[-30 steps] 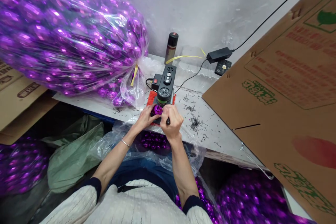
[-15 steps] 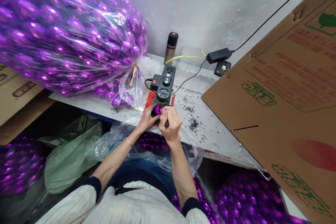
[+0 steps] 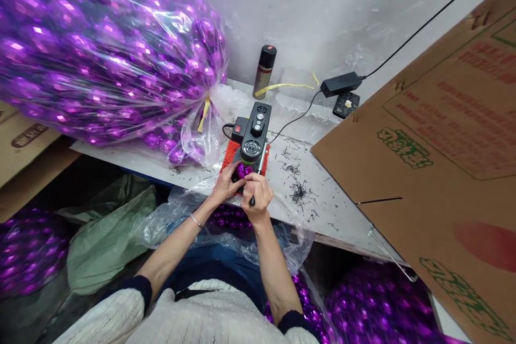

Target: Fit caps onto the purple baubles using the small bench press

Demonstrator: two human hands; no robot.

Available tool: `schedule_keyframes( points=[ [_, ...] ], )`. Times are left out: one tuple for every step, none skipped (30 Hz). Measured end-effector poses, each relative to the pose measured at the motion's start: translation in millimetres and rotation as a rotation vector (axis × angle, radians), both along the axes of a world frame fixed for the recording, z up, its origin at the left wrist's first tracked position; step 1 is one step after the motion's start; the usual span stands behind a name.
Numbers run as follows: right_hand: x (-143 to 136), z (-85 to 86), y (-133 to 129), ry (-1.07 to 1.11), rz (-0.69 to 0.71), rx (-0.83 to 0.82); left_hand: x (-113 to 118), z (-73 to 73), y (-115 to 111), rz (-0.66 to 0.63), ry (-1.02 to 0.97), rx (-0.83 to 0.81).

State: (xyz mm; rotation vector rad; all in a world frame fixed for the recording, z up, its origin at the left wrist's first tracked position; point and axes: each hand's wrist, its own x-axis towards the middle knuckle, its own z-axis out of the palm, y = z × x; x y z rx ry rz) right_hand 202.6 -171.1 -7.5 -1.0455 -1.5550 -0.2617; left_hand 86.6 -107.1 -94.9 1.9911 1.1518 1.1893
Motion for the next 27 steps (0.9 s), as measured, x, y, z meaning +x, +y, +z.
schedule_keyframes(
  points=[
    [0.0,-1.8,0.3,0.003,0.001,0.001,-0.1,0.2,-0.2,0.001,0.001,-0.001],
    [0.2,-3.3,0.7,0.006,0.002,0.001,-0.2,0.5,-0.3,0.002,0.001,-0.002],
    [0.4,-4.6,1.1,0.011,0.004,0.001,-0.3,0.9,-0.5,0.001,0.001,-0.001],
    [0.7,-5.8,1.5,0.018,0.007,0.002,-0.4,1.2,-0.6,0.0,0.0,0.002],
    [0.9,-6.9,1.9,0.027,0.012,0.006,-0.5,1.5,-0.8,-0.001,-0.003,0.005],
    [1.1,-7.8,2.3,0.035,0.017,0.011,-0.6,1.8,-0.9,-0.001,-0.006,0.007],
    [1.1,-8.6,2.7,0.041,0.023,0.016,-0.6,2.0,-1.0,-0.001,-0.008,0.01],
    [1.0,-9.2,3.0,0.045,0.028,0.019,-0.6,2.2,-1.1,-0.001,-0.01,0.011],
    [0.8,-9.7,3.2,0.049,0.034,0.019,-0.5,2.3,-1.2,-0.001,-0.011,0.012],
    [0.5,-10.1,3.4,0.053,0.04,0.018,-0.4,2.4,-1.2,-0.001,-0.01,0.011],
    [0.2,-10.4,3.5,0.058,0.046,0.018,-0.4,2.5,-1.2,0.0,-0.009,0.008],
    [-0.1,-10.8,3.7,0.062,0.051,0.019,-0.3,2.5,-1.2,0.001,-0.008,0.005],
    [-0.4,-11.1,3.9,0.066,0.056,0.022,-0.3,2.6,-1.2,0.003,-0.005,0.001],
    [-0.6,-11.5,4.3,0.067,0.06,0.028,-0.3,2.6,-1.2,0.003,-0.003,-0.004],
    [-0.8,-11.8,4.7,0.065,0.06,0.034,-0.3,2.5,-1.1,0.002,-0.002,-0.006],
    [-0.9,-12.0,5.2,0.06,0.058,0.039,-0.3,2.4,-1.0,0.001,-0.003,-0.007],
    [-1.0,-12.1,5.8,0.056,0.054,0.045,-0.3,2.2,-0.9,0.0,-0.004,-0.007],
    [-1.0,-12.1,6.5,0.052,0.05,0.05,-0.2,2.0,-0.6,0.0,-0.006,-0.006],
    [-1.0,-12.0,7.3,0.048,0.048,0.055,-0.1,1.7,-0.3,0.001,-0.007,-0.006],
    [-0.9,-11.9,8.1,0.046,0.047,0.061,0.0,1.5,0.0,0.004,-0.008,-0.007],
    [-0.8,-12.1,8.8,0.045,0.05,0.067,0.1,1.3,0.4,0.005,-0.006,-0.009],
    [-0.7,-12.6,9.6,0.045,0.055,0.075,0.2,1.1,0.8,0.006,-0.004,-0.011],
    [-0.5,-13.7,10.4,0.049,0.058,0.08,0.2,0.9,1.2,0.003,-0.001,-0.012],
    [-0.3,-15.5,11.0,0.053,0.06,0.083,0.1,0.9,1.5,0.0,0.001,-0.014],
    [-0.1,-17.9,11.6,0.058,0.06,0.091,-0.1,0.8,1.7,-0.005,0.003,-0.015],
    [0.1,-20.8,12.1,0.055,0.063,0.101,-0.2,0.8,1.8,-0.007,0.004,-0.017],
    [0.2,-23.7,12.5,0.043,0.07,0.112,-0.4,0.7,1.9,-0.009,0.004,-0.021]
  ],
)
